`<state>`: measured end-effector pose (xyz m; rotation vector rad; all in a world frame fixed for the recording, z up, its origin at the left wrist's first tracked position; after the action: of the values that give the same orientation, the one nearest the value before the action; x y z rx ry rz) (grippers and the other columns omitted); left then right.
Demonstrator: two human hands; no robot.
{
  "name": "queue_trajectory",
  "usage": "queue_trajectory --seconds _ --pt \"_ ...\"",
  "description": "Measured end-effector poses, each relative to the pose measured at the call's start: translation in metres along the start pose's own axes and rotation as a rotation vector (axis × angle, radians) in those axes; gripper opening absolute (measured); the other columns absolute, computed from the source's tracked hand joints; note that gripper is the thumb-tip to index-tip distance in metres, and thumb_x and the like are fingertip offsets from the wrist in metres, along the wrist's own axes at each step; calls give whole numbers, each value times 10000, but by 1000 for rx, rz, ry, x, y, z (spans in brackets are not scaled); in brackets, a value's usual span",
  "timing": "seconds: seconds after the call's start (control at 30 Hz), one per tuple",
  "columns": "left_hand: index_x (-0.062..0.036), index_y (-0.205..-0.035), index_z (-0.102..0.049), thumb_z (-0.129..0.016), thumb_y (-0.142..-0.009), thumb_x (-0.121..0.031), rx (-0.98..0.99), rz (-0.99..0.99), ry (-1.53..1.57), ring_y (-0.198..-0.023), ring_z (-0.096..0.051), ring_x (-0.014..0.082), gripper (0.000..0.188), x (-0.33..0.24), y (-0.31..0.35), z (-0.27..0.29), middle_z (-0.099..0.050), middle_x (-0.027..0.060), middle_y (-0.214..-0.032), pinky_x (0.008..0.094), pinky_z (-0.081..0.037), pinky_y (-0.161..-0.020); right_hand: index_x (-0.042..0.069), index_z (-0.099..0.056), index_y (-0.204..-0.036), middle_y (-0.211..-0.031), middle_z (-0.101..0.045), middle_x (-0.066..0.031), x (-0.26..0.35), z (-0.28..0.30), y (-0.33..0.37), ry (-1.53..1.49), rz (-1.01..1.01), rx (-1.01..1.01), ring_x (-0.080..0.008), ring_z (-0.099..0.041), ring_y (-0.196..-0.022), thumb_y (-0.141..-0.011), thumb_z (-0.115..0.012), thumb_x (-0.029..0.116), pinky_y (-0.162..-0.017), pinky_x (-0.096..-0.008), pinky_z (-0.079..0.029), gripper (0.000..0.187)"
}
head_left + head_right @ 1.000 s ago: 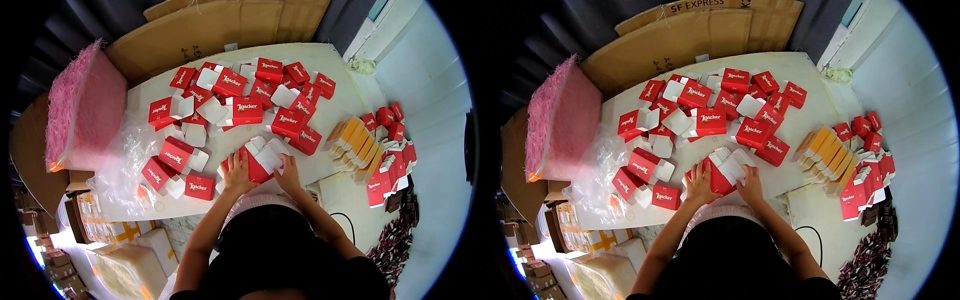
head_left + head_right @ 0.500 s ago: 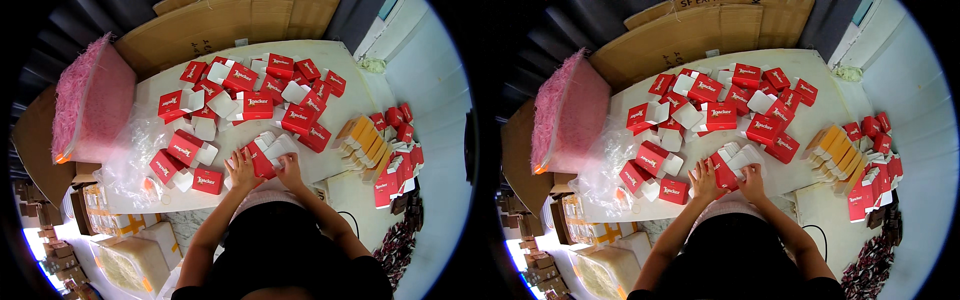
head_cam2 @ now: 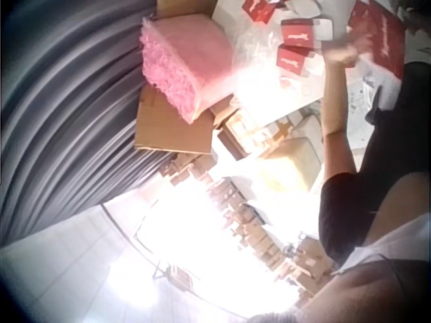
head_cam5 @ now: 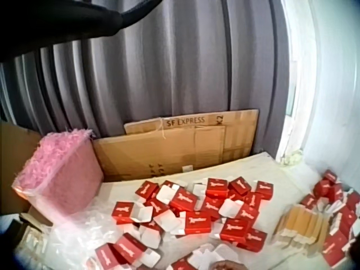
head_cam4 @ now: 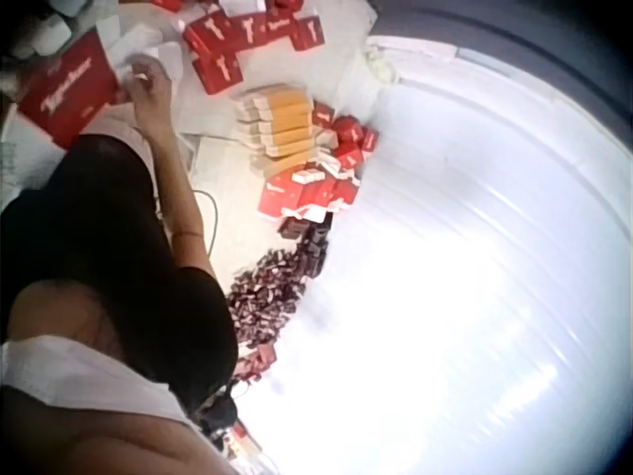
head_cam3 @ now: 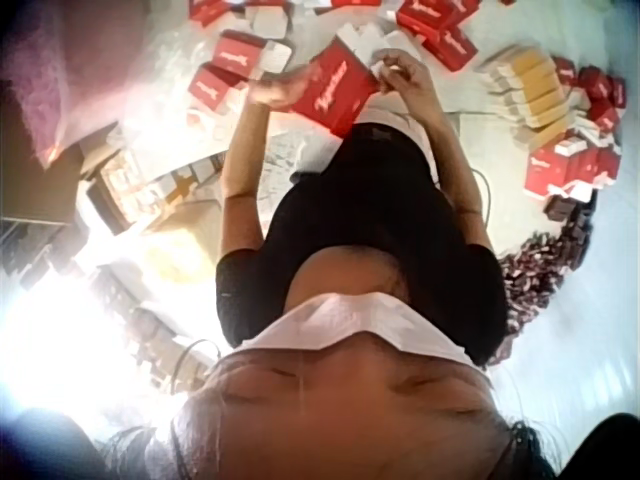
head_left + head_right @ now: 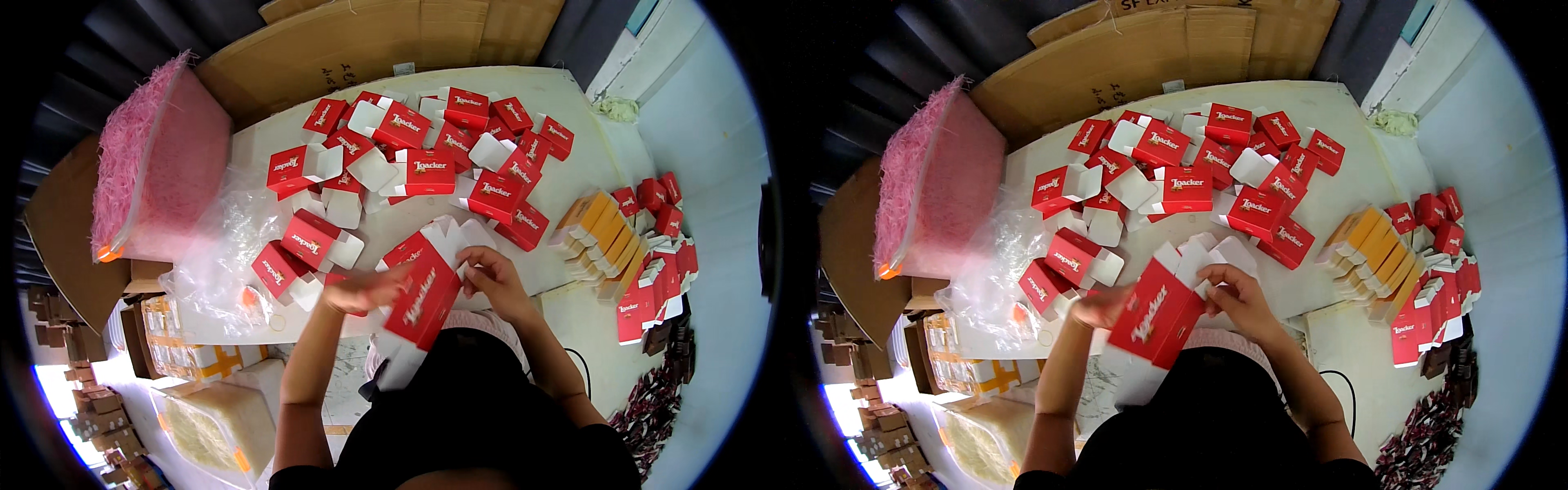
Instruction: The person assembles cardboard boxes by folding the flaps and interlocking them by hand.
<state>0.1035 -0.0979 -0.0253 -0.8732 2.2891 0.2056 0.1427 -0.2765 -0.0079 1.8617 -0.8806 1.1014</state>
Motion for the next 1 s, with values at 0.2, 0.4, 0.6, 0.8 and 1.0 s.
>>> queue_trajectory --seconds 0.2,0.4,0.6,0.8,1.0 --pt "37 -1362 -175 -630 -730 -435 -33 56 155 -1179 -400 179 910 17 2 -8 -389 138 -1324 287 -335 -919 -5 -546 -928 -804 -542 -35 31 2 12 449 328 -149 -85 -546 -606 -794 -606 -10 -553 -199 -438 147" --pt "15 -1375 -117 -674 -670 -475 19 226 76 -1226 -352 209 1024 23 -6 -39 -347 160 -1350 311 -289 -967 -29 -549 -834 -796 -565 -69 53 -21 22 591 334 -75 -104 -611 -641 -766 -637 -16 -482 -208 -441 112" --pt "-7 -1388 -58 -718 -610 -516 3 348 -107 -1272 -304 238 1140 11 -12 -69 -305 182 -1377 336 -244 -1015 -48 -545 -820 -805 -558 -85 56 -23 23 600 143 53 -117 -612 -630 -773 -625 -21 -482 -219 -476 97" --pt "-62 -1394 160 -768 -581 -443 -37 276 -215 -1297 -259 273 1292 -1 -26 -95 -247 199 -1398 370 -187 -1052 -21 -544 -849 -888 -535 -62 54 -15 23 209 201 196 -114 -586 -718 -820 -580 13 -524 -224 -476 56" --pt "-72 -1420 -78 -751 -541 -160 -351 -6 -142 -1234 -377 234 1110 -20 -31 -53 -352 138 -1351 374 -299 -1019 47 -466 -1080 -1043 -504 -66 60 0 15 -163 411 49 -122 -548 -855 -823 -602 100 -673 -238 -480 295"
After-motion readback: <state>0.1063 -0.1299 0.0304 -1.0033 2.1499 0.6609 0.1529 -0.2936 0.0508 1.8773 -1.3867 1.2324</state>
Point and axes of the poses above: each hand's wrist, its own y-axis away from the middle knuckle, its own z-axis out of the back of the hand, x = y × z, the point moved 7 cm from there along -y, towards the middle knuckle
